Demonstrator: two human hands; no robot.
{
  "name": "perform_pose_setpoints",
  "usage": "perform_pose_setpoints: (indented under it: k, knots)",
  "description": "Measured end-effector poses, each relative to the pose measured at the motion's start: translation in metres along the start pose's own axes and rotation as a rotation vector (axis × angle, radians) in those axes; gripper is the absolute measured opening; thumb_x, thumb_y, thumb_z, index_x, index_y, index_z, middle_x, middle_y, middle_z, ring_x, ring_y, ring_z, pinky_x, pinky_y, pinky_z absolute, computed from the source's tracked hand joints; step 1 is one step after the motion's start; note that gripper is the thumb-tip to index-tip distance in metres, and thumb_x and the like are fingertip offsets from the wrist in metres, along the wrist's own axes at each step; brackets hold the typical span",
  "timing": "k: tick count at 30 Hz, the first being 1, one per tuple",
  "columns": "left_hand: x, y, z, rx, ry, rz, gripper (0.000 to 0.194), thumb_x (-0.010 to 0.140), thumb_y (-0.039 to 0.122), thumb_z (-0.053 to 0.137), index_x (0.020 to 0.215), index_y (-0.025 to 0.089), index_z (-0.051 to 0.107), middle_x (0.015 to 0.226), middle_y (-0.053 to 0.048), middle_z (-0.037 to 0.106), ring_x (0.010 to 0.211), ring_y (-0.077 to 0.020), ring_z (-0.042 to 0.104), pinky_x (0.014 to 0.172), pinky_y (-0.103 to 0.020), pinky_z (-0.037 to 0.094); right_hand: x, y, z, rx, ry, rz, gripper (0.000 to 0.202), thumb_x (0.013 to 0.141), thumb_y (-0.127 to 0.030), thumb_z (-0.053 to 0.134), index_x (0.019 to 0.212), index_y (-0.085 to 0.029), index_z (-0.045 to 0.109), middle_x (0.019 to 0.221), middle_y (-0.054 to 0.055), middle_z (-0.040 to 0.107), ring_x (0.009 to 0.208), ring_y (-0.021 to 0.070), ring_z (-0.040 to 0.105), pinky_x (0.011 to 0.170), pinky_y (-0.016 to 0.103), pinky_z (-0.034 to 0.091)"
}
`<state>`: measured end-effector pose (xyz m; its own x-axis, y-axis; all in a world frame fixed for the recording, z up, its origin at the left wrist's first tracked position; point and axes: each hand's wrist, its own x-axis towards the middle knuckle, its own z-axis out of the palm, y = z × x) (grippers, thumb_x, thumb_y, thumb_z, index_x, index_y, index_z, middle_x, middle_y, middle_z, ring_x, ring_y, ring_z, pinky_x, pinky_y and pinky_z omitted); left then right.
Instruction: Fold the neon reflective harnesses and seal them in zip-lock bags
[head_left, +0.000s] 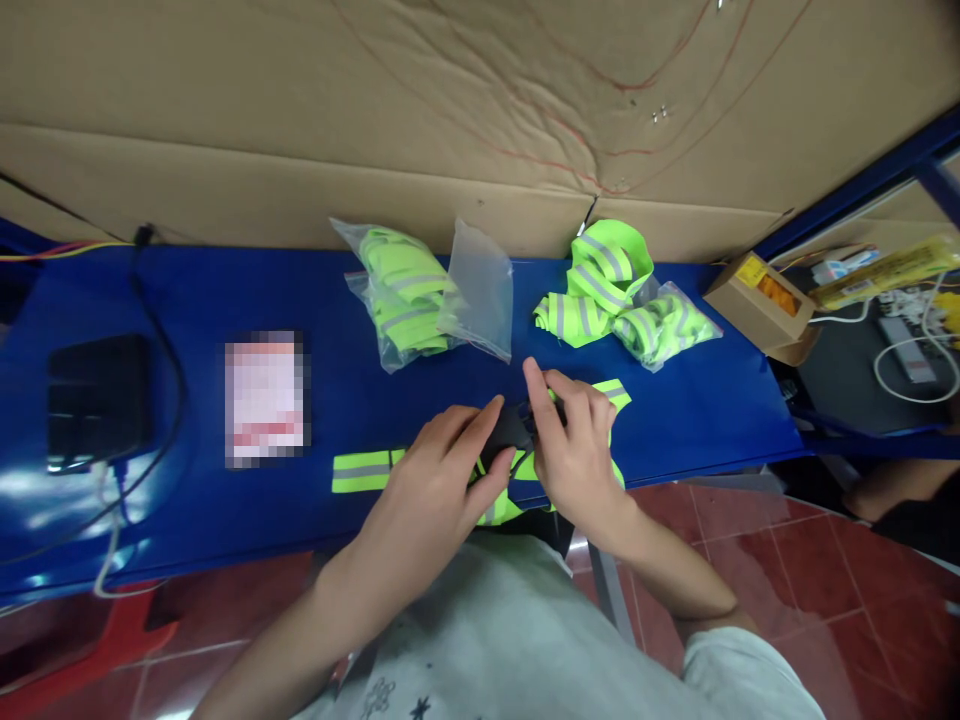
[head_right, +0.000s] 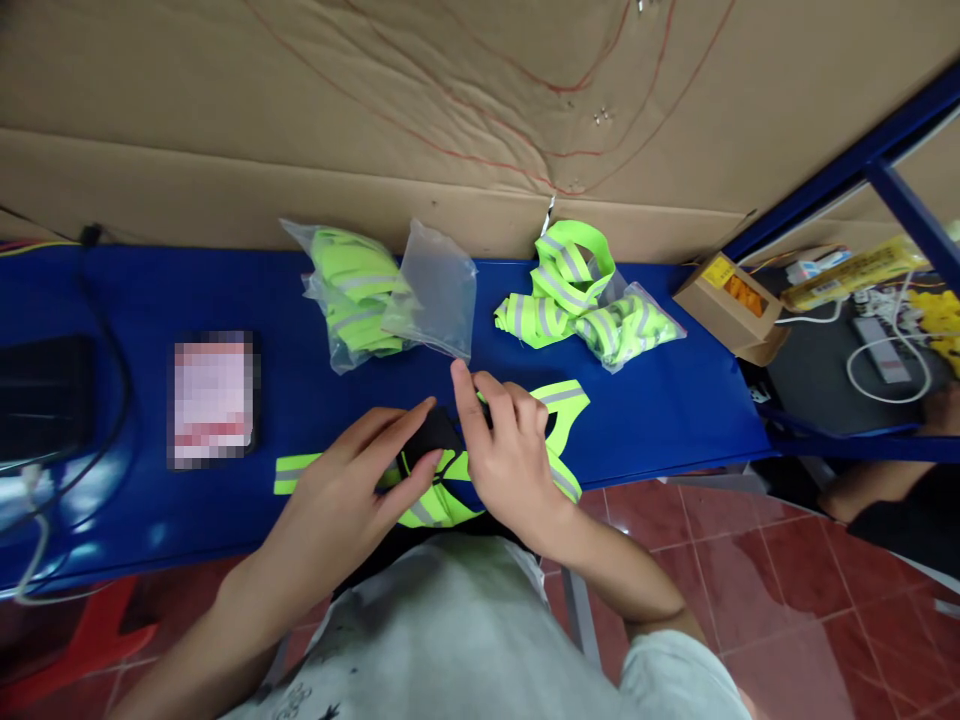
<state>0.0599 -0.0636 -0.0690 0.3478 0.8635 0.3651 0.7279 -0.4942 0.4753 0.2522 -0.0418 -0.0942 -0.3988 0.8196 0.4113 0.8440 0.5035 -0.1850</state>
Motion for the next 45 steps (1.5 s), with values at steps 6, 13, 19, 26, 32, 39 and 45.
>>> perform_pose_setpoints:
  k: [6,13,19,26,32,39,45]
  knots:
    - [0.003,-0.008,-0.001,-0.256,-0.185,-0.068,0.057,0.109,0.024,0.048,0.164,0.025,0.033,0.118,-0.009,0.063,0.104,-0.0194,0.068,0.096,-0.035,0.061,0.002,-0.005,-0.006,0.278,-0.159,-0.145,0.096,0.096,-0.015,0.049,0.172,-0.018,-0.009,0.16,0.021,0.043,0.146,0.0353,0.044,0.116,0.055,0.044]
    - [0.032,-0.023,-0.047,-0.495,0.005,-0.181,0.06,0.101,0.034,0.066,0.157,0.031,0.047,0.126,-0.008,0.07,0.11,-0.0225,0.071,0.094,-0.035,0.063,0.049,0.033,-0.049,0.728,-0.259,-0.19,0.095,0.097,-0.068,0.061,0.169,-0.021,0.022,0.172,0.017,0.034,0.162,0.0318,0.031,0.131,0.054,0.032]
    - [0.1,-0.011,-0.09,-1.03,0.223,-0.263,0.055,0.081,0.018,0.083,0.133,0.021,0.065,0.091,0.004,0.072,0.069,-0.0083,0.066,0.06,-0.018,0.054,0.113,0.027,-0.076,1.073,-0.306,-0.2,0.066,0.098,-0.073,0.055,0.142,-0.024,0.063,0.139,0.005,0.069,0.138,0.0262,0.062,0.118,0.046,0.051]
    - [0.135,-0.034,-0.085,-1.152,0.051,-0.457,0.048,0.09,0.028,0.067,0.137,0.024,0.06,0.088,0.003,0.077,0.063,-0.0162,0.073,0.054,-0.026,0.057,0.153,0.02,-0.07,1.156,-0.342,-0.061,0.045,0.094,-0.062,0.069,0.11,-0.02,0.076,0.099,0.001,0.076,0.102,0.0203,0.075,0.089,0.035,0.066]
    - [0.145,-0.044,-0.052,-1.32,0.113,-0.371,0.063,0.097,0.068,0.058,0.136,0.018,0.056,0.092,-0.003,0.076,0.079,-0.0253,0.077,0.071,-0.04,0.064,0.175,0.022,-0.039,1.418,-0.225,0.32,0.049,0.099,-0.066,0.058,0.106,-0.019,0.071,0.092,0.002,0.075,0.059,0.0102,0.065,0.051,0.022,0.055]
    - [0.136,-0.059,-0.047,-0.871,0.065,-0.196,0.034,0.097,0.052,0.07,0.102,0.02,0.079,0.098,-0.005,0.079,0.098,-0.0232,0.076,0.091,-0.034,0.061,0.173,0.032,-0.045,1.489,-0.151,0.332,0.036,0.097,-0.057,0.066,0.092,-0.022,0.069,0.083,0.001,0.074,0.078,0.0169,0.075,0.071,0.028,0.066]
    - [0.13,-0.055,-0.054,-0.914,0.045,-0.184,0.027,0.098,0.047,0.071,0.098,0.022,0.081,0.09,-0.002,0.078,0.09,-0.0221,0.076,0.083,-0.032,0.06,0.168,0.016,-0.049,1.387,0.081,0.339,0.033,0.1,-0.055,0.063,0.092,-0.024,0.068,0.091,0.0,0.076,0.099,0.0209,0.077,0.093,0.033,0.065]
